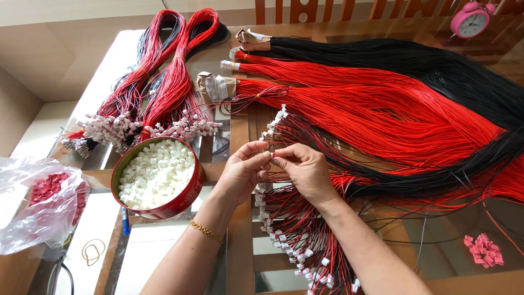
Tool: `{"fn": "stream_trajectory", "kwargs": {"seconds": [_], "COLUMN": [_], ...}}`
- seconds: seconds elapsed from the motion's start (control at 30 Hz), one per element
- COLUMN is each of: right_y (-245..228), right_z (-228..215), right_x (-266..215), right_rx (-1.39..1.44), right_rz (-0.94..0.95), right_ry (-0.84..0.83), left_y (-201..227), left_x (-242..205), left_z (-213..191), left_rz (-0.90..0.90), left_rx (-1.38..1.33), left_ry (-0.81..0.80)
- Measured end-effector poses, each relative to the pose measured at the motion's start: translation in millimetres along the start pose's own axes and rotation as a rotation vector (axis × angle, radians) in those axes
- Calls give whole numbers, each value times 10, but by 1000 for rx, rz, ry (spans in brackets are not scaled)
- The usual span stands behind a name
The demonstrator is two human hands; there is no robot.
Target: Attach plastic connectors to the ends of pre-cut electrical wires to assemble harnesses.
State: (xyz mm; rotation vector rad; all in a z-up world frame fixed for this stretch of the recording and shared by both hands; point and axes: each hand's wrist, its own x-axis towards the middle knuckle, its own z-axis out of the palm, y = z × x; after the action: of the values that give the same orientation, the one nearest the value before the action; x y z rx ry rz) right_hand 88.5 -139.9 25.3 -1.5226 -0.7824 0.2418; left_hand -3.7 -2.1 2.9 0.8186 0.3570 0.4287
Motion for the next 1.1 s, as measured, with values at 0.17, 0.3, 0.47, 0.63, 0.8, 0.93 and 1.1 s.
{"fn": "stream_trajectory", "kwargs": {"seconds": [0.17, 0.3, 0.47, 0.63, 0.8, 0.93, 1.1], "right_y": [10, -37, -31, -83, -131, -162, -63], "right_z": [-34, -107, -197, -222, -205, -260, -311], "right_x": [21, 32, 55, 66, 81, 125, 140], "right_rx": [-87, 26, 122, 33, -91, -191, -348], "right_rz": [-157, -132, 136, 129, -32, -71, -51], "right_ry": [-39, -158, -242, -233, -101, -3, -50], "left_y": [-6, 48, 93, 112, 384, 363, 380], "left_x": [-1, 3, -39, -89, -171, 95, 34], "left_z": [-29, -67, -17, 80, 273, -174, -395], "left_rz": [43, 44, 34, 71, 202, 401, 197], "left_rx": [29, 45, 98, 164, 413, 680, 1437], "left_ry": [-6, -32, -99, -125, -133, -14, 53]}}
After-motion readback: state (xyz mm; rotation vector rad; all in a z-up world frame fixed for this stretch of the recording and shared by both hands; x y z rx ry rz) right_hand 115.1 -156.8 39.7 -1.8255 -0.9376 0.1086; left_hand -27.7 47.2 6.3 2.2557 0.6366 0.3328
